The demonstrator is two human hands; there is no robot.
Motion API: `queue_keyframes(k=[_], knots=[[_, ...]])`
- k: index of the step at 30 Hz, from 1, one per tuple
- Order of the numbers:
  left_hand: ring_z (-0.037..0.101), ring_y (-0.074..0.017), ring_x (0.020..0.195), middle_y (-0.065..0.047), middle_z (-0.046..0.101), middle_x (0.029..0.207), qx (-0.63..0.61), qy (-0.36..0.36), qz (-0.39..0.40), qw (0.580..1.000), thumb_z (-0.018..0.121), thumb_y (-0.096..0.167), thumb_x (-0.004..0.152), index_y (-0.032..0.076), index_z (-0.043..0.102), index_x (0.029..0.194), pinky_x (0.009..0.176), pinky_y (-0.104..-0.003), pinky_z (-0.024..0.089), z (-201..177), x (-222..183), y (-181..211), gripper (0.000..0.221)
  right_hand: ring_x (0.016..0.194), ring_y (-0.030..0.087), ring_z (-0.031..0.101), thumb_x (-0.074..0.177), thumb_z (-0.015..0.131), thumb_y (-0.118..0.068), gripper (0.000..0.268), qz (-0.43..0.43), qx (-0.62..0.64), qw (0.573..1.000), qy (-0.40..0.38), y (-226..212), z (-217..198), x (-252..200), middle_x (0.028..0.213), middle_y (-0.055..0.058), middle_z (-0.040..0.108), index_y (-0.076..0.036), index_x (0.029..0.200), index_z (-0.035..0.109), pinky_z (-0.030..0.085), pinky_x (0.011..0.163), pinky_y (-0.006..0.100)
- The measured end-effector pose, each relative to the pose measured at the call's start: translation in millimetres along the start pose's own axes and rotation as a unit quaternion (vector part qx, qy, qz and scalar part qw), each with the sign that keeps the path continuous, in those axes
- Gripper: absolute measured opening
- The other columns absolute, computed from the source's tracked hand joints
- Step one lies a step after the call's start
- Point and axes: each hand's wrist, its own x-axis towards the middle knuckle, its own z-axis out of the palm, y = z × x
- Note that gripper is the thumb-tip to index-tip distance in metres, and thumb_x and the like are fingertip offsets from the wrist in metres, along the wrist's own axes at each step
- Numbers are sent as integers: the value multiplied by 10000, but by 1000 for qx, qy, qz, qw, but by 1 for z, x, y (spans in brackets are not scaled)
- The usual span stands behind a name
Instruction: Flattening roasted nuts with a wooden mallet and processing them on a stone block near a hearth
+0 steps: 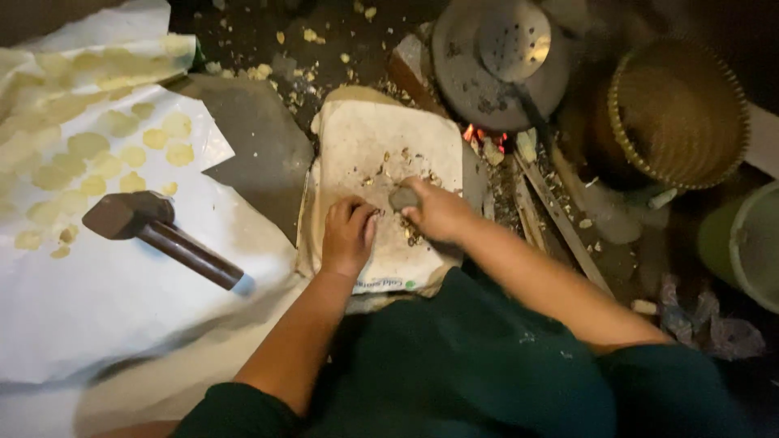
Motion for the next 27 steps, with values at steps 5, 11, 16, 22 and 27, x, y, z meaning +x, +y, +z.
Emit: queue_keyframes(k=[5, 11, 16, 22, 27], knots=[[635, -331, 1073, -94, 633, 1066, 5, -13, -42, 999, 738, 171, 942, 131, 719, 1029, 928, -462, 503, 16, 5, -7, 98, 1028, 494, 707, 999, 575, -330, 518, -72, -134, 988, 5, -35, -29, -43, 1224, 262, 622, -312, 1489, 408, 563, 891, 568], [622, -277, 1042, 8, 641, 1047, 63, -38, -49, 996, 824, 401, 810, 335, 733, 915, 901, -483, 458, 21, 11, 7, 154, 995, 490, 714, 992, 534, -414, 546, 29, -87, 996, -8, -1, -12, -40, 1158, 230, 639, -340, 1490, 323, 570, 848, 592], [596, -347, 1165, -131, 604, 1161, 102, -11, -1, 995, 711, 318, 876, 149, 643, 1299, 970, -512, 440, 3, -7, -1, 460, 984, 531, 695, 1016, 539, -344, 470, -84, -88, 992, 37, -42, -13, -41, 1209, 264, 594, -262, 1465, 424, 577, 835, 600], [633, -321, 976, -72, 611, 1012, 52, 12, 28, 998, 657, 131, 920, 200, 694, 1170, 824, -451, 494, 3, 3, -6, 262, 960, 546, 690, 1015, 546, -401, 484, 7, 28, 997, 66, 3, 19, -16, 1115, 277, 632, -194, 1435, 422, 565, 823, 621], [633, -329, 1036, -92, 627, 1080, 43, 30, -20, 998, 716, 152, 928, 180, 701, 1121, 858, -458, 502, 10, -6, -4, 195, 972, 554, 688, 1026, 528, -374, 480, 30, 40, 997, 62, 2, 29, -18, 1123, 311, 646, -160, 1434, 392, 557, 831, 620]])
